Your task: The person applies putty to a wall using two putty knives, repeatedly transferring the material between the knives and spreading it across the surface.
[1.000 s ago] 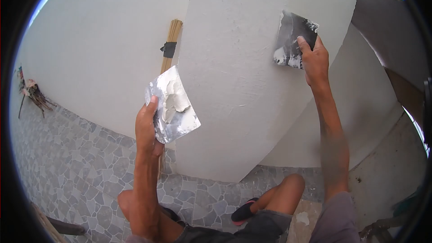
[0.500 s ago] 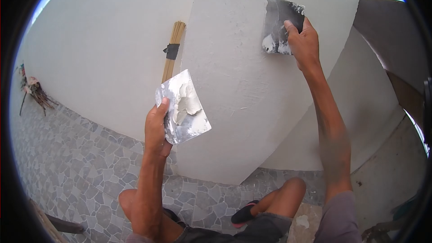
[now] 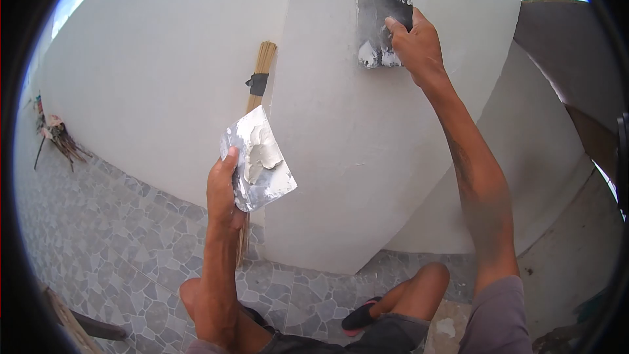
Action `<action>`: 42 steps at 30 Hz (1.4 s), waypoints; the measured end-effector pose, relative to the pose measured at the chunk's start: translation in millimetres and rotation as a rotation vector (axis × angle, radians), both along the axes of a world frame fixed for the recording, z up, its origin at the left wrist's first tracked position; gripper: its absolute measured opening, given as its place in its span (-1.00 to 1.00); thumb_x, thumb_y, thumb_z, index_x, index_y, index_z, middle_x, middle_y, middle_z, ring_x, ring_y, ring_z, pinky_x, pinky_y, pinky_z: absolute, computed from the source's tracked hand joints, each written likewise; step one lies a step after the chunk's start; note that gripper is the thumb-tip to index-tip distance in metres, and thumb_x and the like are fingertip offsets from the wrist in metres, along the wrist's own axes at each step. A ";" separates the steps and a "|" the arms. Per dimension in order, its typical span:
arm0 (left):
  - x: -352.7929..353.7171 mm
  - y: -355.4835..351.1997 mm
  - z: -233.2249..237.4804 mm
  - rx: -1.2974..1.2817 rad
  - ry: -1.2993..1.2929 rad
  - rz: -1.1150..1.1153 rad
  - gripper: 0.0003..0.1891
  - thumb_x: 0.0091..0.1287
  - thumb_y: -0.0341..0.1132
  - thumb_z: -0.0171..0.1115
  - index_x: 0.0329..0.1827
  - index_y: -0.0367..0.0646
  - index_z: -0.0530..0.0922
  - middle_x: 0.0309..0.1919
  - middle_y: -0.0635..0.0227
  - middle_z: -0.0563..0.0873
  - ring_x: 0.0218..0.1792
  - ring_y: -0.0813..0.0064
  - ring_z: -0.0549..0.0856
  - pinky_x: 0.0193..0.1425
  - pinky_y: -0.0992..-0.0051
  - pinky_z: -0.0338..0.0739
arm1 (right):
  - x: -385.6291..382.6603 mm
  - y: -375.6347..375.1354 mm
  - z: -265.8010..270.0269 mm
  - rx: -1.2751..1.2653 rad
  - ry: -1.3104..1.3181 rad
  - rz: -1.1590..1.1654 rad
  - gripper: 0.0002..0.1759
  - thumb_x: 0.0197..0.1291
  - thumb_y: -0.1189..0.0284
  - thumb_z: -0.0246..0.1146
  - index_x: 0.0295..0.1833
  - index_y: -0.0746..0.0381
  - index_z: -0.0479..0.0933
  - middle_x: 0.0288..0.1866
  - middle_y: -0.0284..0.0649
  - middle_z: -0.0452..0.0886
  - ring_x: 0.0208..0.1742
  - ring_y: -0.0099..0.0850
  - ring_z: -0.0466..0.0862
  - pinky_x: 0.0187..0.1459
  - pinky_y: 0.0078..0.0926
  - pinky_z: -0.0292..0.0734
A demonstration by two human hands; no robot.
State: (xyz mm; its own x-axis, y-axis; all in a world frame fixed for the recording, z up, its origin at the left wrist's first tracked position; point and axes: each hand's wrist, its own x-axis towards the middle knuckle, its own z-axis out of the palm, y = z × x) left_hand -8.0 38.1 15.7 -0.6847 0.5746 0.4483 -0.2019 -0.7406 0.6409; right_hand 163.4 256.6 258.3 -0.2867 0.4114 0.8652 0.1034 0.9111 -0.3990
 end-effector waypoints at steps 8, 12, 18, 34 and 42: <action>6.7 4.6 -2.1 0.020 0.035 0.025 -0.49 0.58 -0.12 0.03 0.27 -0.48 0.39 0.01 0.07 0.67 -0.08 0.39 0.76 -0.02 0.41 0.74 | 54.9 39.0 -36.6 0.024 0.133 0.079 -0.67 0.35 0.37 0.18 0.14 0.33 0.50 -0.19 -0.16 0.68 -0.23 -0.39 0.63 -0.06 -0.35 0.54; 9.4 7.5 4.7 0.043 0.013 0.024 -0.57 0.56 -0.14 0.07 0.17 -0.42 0.50 -0.06 0.17 0.71 -0.13 0.45 0.76 -0.02 0.43 0.70 | 32.2 19.8 -12.2 0.139 0.037 -0.138 -0.68 0.36 0.32 0.15 0.06 0.34 0.51 -0.28 -0.03 0.68 -0.32 -0.22 0.66 -0.12 -0.24 0.54; 1.9 5.4 -3.5 0.035 0.028 -0.006 -0.50 0.57 -0.14 0.03 0.28 -0.48 0.39 0.04 0.08 0.66 -0.02 0.37 0.75 0.05 0.37 0.72 | 38.2 -19.8 -19.4 0.823 -0.039 -0.441 -0.73 0.24 0.51 0.25 0.07 0.25 0.57 -0.40 -0.24 0.63 -0.47 -0.30 0.64 -0.48 -0.33 0.53; -4.3 8.7 -0.2 0.041 -0.057 -0.102 -0.52 0.56 -0.16 0.06 0.24 -0.50 0.40 -0.01 0.08 0.68 -0.08 0.38 0.77 -0.01 0.39 0.74 | 16.8 -21.4 -59.8 0.749 -0.045 -0.014 -0.56 0.23 0.62 0.25 0.25 0.31 0.56 -0.14 -0.22 0.63 -0.18 -0.37 0.63 -0.16 -0.39 0.57; -3.2 6.5 -2.0 0.092 -0.122 -0.155 -0.56 0.56 -0.22 0.07 0.24 -0.49 0.41 -0.02 0.06 0.69 -0.09 0.34 0.78 -0.01 0.37 0.75 | 43.4 -48.3 -87.5 -0.222 -0.050 0.595 -0.64 0.41 0.46 0.19 0.24 0.39 0.54 0.00 -0.24 0.68 -0.06 -0.58 0.64 0.00 -0.53 0.58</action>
State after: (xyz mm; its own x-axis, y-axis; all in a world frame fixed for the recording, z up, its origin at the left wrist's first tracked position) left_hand -11.2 44.5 13.7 -0.6441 0.6376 0.4227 -0.3899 -0.7490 0.5357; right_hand 206.8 208.3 170.8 -0.5595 0.3375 0.7570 -0.3712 0.7146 -0.5929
